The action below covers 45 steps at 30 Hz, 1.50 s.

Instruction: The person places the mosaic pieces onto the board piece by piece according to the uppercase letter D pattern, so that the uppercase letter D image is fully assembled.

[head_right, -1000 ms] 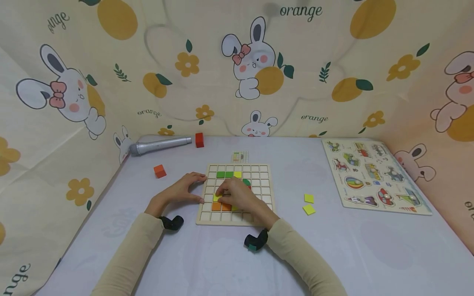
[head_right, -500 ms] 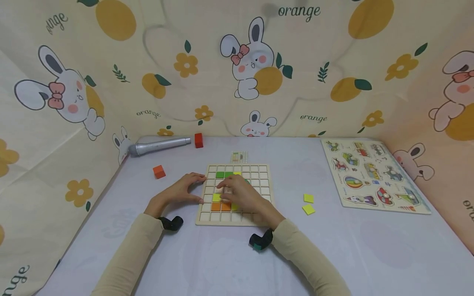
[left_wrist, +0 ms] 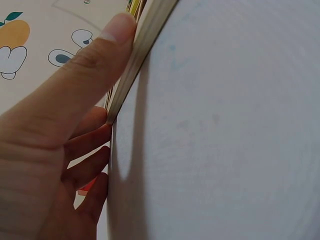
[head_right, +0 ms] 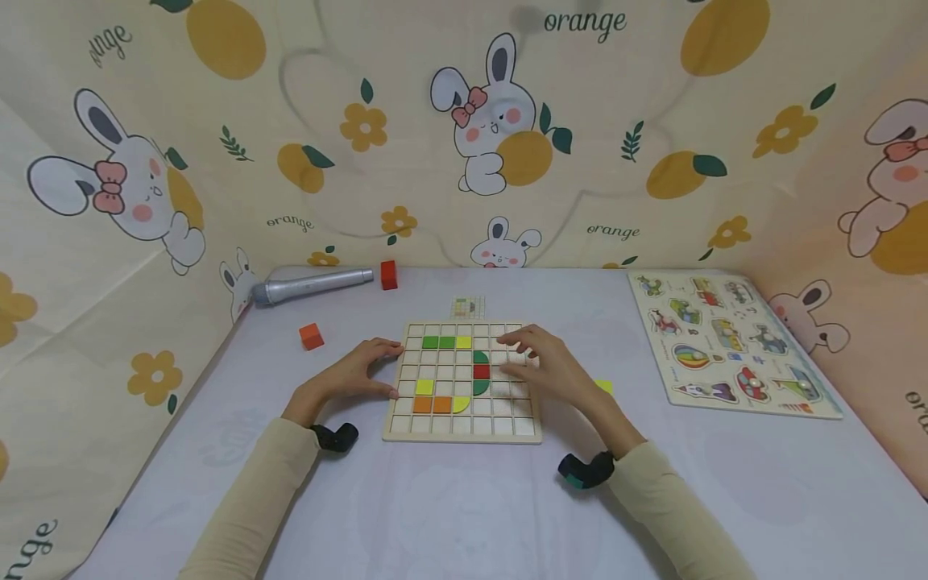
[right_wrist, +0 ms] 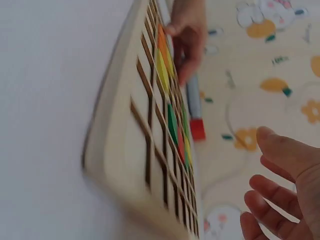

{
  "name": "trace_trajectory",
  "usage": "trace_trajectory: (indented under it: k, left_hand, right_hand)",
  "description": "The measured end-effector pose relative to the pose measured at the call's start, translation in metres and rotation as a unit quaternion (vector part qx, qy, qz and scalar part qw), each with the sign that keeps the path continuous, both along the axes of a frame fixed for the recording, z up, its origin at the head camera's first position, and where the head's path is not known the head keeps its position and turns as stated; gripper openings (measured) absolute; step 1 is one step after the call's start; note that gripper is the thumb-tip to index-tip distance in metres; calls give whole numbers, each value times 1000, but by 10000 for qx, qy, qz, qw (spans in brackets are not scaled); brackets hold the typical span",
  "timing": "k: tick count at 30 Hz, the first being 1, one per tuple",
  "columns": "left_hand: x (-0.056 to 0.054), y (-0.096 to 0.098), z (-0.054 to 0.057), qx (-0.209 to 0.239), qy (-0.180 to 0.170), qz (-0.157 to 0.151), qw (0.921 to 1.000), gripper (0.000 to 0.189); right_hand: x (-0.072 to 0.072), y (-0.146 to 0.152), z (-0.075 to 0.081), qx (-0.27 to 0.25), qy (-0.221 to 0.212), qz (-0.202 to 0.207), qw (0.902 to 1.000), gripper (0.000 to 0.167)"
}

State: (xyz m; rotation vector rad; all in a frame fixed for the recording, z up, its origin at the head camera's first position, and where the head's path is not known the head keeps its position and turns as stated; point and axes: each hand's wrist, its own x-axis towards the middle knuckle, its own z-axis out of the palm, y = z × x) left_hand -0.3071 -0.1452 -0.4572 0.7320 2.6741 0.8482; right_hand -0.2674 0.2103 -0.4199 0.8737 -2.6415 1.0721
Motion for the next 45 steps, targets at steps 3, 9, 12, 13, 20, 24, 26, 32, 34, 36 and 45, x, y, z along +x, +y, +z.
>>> trace_trajectory:
  k: [3,9,12,13,20,24,26,32,34,36,45]
  left_hand:
    - [0,0,0,-12,-7,5,10000,84]
    - [0,0,-1,-42,-61,120,9999,85]
    - [1,1,0,-25,-99,133,9999,85]
    - [1,1,1,-14,-105,130,9999,85]
    - [2,1,1,-36,-127,152,9998,86]
    - [2,1,1,-31,-131,134,9998,86]
    - [2,1,1,-33,-149,147,9998,86]
    - [1,0,0,-15,-128,154,9998,85]
    - [1,0,0,-24,-124,149,9998,85]
    - [1,0,0,-30,-130,150,9998,84]
    - [2,2,2,-10,-184,169,9997,85]
  right_hand:
    - [3,23,2,144,272,-188,9994,40]
    - [6,64,0,351,677,-421,9962,34]
    - [8,78,0,551,537,-607,9952,33]
    - [9,82,0,624,408,-697,9948,34]
    - [10,105,-3,1147,-850,-1167,9828,41]
    - [9,117,-7,1260,-1405,-1217,9745,42]
    - [9,122,-8,1257,-1605,-1183,9718,42]
    - [6,134,-10,1168,-1990,-922,9686,34]
    - [5,135,-10,1148,-2015,-895,9686,32]
    - [5,134,-11,1158,-1972,-900,9693,32]
    - [0,122,-13,1240,-1643,-1192,9713,28]
